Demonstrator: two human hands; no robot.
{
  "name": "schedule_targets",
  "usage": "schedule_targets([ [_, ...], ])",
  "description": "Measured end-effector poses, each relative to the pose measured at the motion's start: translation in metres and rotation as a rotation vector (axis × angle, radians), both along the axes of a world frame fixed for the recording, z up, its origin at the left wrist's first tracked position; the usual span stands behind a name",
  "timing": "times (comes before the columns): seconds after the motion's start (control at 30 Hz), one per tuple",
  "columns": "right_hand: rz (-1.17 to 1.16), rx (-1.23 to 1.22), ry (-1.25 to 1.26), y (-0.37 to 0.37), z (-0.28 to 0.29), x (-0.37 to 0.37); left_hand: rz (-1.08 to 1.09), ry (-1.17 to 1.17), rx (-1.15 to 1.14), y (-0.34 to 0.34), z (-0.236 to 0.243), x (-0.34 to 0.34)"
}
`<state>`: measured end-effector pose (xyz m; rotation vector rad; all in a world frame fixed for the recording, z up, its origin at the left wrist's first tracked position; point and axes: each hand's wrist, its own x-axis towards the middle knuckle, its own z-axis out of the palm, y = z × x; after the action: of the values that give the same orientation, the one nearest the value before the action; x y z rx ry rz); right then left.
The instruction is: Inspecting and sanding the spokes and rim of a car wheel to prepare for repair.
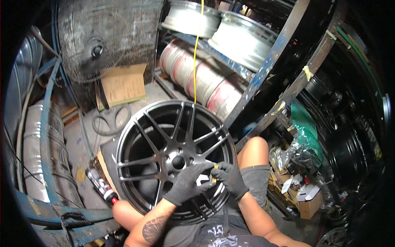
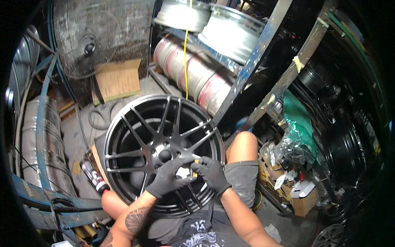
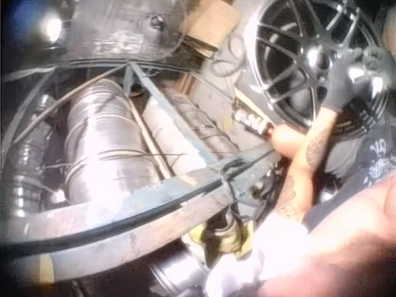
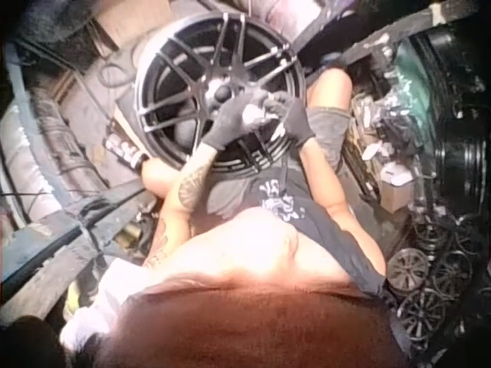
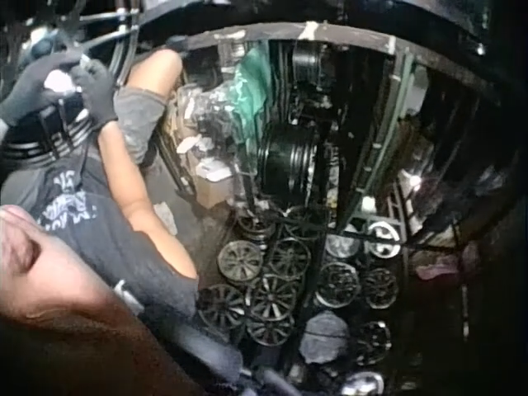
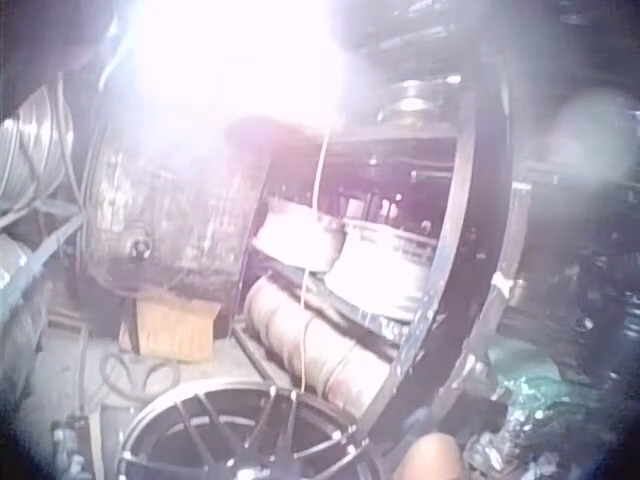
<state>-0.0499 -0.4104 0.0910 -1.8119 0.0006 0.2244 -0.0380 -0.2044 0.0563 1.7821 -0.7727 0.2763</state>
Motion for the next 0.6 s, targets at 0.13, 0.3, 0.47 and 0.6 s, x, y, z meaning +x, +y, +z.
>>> schedule_targets([
  [0.13,0.068,0.210,0.110,0.004,0.000,-0.002,-0.036,0.126,-0.019,0.004,0.000,0.000],
  [0.3,0.101,0.445,0.111,0.007,-0.003,-0.004,-0.144,0.185,-0.034,0.004,0.009,0.005],
  [0.47,-0.030,0.379,0.062,-0.015,-0.036,0.009,-0.067,0.096,-0.051,-0.007,0.009,0.014],
  [0.6,-0.047,0.098,0.020,0.011,-0.005,0.006,0.146,0.096,0.149,-0.012,0.000,0.005],
])
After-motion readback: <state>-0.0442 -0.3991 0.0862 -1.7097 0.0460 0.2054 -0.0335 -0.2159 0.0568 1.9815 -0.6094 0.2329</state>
